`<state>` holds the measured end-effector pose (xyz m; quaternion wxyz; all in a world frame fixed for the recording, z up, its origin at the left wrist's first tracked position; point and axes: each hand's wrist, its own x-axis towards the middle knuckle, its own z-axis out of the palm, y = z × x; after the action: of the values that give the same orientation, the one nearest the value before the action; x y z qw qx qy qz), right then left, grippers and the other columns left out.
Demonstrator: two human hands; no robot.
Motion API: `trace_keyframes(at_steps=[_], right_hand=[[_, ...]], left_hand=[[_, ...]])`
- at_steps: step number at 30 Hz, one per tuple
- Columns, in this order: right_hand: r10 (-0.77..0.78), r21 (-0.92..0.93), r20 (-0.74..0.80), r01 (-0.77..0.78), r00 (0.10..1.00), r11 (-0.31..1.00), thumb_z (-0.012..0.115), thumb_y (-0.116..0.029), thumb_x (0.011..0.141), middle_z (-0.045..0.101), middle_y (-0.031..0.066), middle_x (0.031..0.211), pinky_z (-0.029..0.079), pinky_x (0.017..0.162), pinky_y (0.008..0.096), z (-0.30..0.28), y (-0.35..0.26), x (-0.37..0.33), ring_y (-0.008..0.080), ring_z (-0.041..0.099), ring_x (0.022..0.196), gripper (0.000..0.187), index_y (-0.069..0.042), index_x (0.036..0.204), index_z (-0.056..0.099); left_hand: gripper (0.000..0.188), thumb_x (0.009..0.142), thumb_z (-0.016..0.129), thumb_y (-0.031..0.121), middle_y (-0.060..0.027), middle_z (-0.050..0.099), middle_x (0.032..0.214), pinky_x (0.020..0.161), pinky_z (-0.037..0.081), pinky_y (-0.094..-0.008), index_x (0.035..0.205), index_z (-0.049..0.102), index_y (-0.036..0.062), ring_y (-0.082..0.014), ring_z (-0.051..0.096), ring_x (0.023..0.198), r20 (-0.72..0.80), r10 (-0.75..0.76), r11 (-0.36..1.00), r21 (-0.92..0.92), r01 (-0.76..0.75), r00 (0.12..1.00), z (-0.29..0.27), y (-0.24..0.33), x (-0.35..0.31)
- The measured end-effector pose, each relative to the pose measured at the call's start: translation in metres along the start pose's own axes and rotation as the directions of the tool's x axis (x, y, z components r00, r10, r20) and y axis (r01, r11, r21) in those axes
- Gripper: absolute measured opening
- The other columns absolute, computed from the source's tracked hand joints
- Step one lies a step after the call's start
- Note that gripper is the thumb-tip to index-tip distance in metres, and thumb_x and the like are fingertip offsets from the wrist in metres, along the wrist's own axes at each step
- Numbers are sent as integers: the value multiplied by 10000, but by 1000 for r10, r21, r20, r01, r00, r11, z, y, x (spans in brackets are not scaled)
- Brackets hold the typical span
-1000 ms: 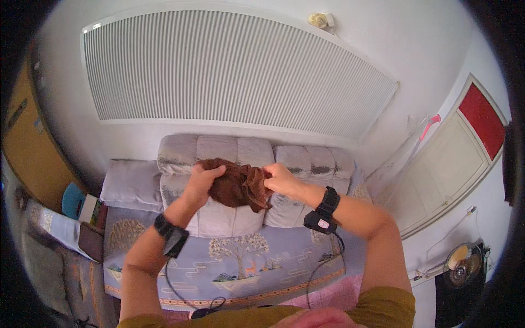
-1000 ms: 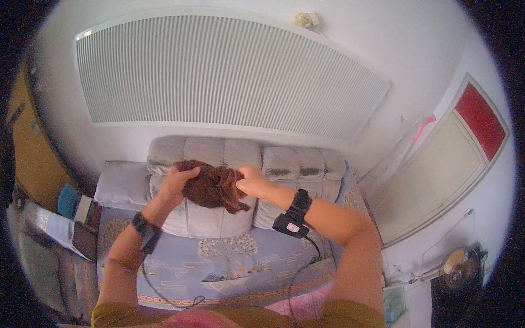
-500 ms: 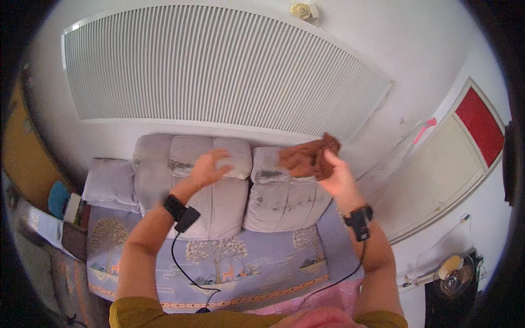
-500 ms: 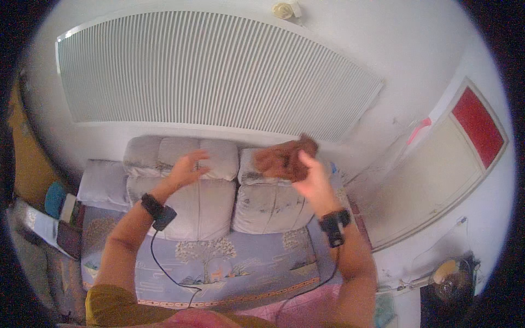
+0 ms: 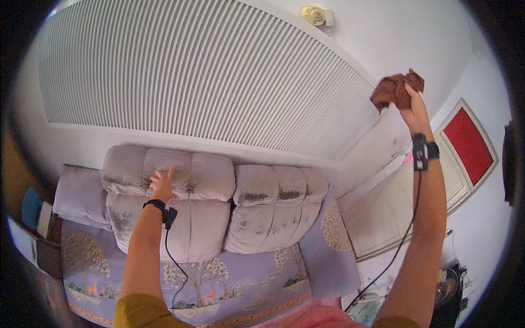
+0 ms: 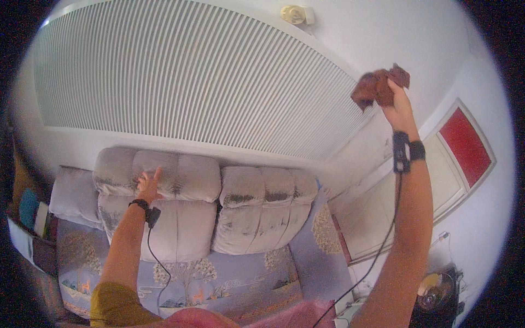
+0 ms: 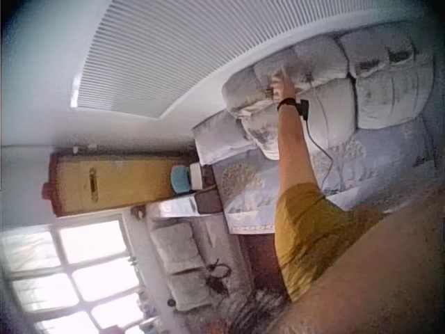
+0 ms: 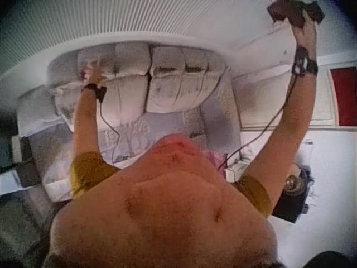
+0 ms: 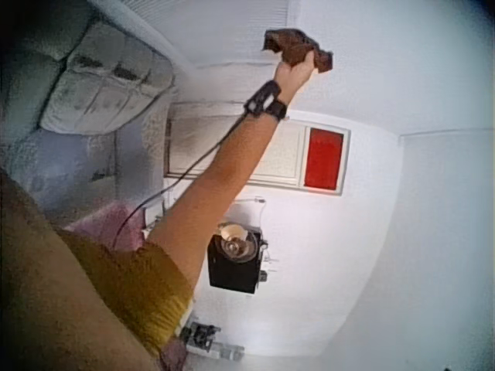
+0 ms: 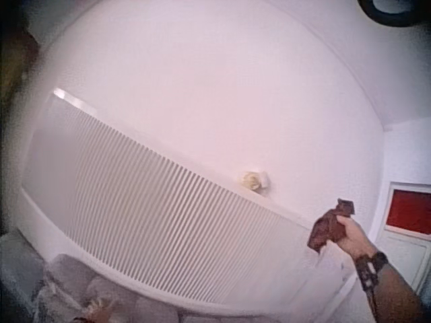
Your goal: The person wipes the pink head, metal rod, and white base of a garment steamer using a brown cloth. They then wipe a wall-mounted radiator with the same cloth.
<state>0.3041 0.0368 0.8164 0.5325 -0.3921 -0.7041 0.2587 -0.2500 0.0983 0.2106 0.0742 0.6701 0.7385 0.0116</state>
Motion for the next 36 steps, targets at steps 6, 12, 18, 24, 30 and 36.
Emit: trace_keyframes(at_steps=[6, 12, 18, 24, 30, 36], right_hand=[[-74, 29, -245, 84, 967, 996, 479, -131, 988, 632, 105, 1139, 521, 894, 378, 38, 67, 143, 250, 628, 1026, 247, -15, 1192, 556], [-178, -149, -324, 136, 929, 979, 587, -273, 909, 656, 143, 1105, 500, 867, 390, 99, 94, 238, 305, 640, 1016, 402, 13, 1191, 601], [-407, -677, -466, -20, 786, 736, 538, -344, 899, 638, 275, 1143, 453, 946, 449, 161, 95, 274, 428, 588, 1120, 475, 60, 1135, 626], [-410, -324, -392, 294, 823, 899, 539, -234, 890, 670, 230, 1063, 471, 912, 421, 218, 89, 268, 362, 632, 1035, 379, 70, 1098, 625], [-541, -523, -297, 340, 787, 782, 550, -252, 860, 654, 307, 1052, 466, 885, 462, 290, 65, 279, 450, 612, 1040, 400, 76, 1070, 638], [-502, -377, -221, 401, 836, 835, 556, -192, 887, 651, 238, 1043, 482, 854, 447, 304, 62, 278, 395, 607, 976, 342, 42, 1132, 608]], left_hand=[[866, 734, 826, 340, -353, 351, 1303, 694, 618, -470, 1406, 288, 246, -590, 567, 1044, 31, -195, 965, 183, 186, 980, -2, 28, 47], [595, 831, 695, 115, -341, 396, 1190, 616, 616, -498, 1302, 342, 208, -645, 561, 968, 6, -233, 941, 254, 224, 973, 2, 35, 71], [538, 827, 688, 116, -347, 410, 1145, 555, 599, -519, 1247, 363, 204, -663, 564, 923, -7, -249, 935, 259, 243, 968, 11, 35, 81], [534, 802, 705, 112, -343, 409, 1134, 554, 601, -514, 1196, 354, 187, -650, 570, 938, -28, -232, 946, 228, 232, 972, 16, 34, 80], [537, 811, 699, 116, -355, 400, 1148, 554, 603, -495, 1215, 352, 185, -645, 577, 923, -100, -243, 940, 220, 260, 965, 13, 34, 77], [516, 833, 677, 131, -367, 402, 1152, 547, 600, -491, 1236, 361, 192, -636, 590, 900, -46, -226, 943, 242, 230, 973, 14, 34, 78]])
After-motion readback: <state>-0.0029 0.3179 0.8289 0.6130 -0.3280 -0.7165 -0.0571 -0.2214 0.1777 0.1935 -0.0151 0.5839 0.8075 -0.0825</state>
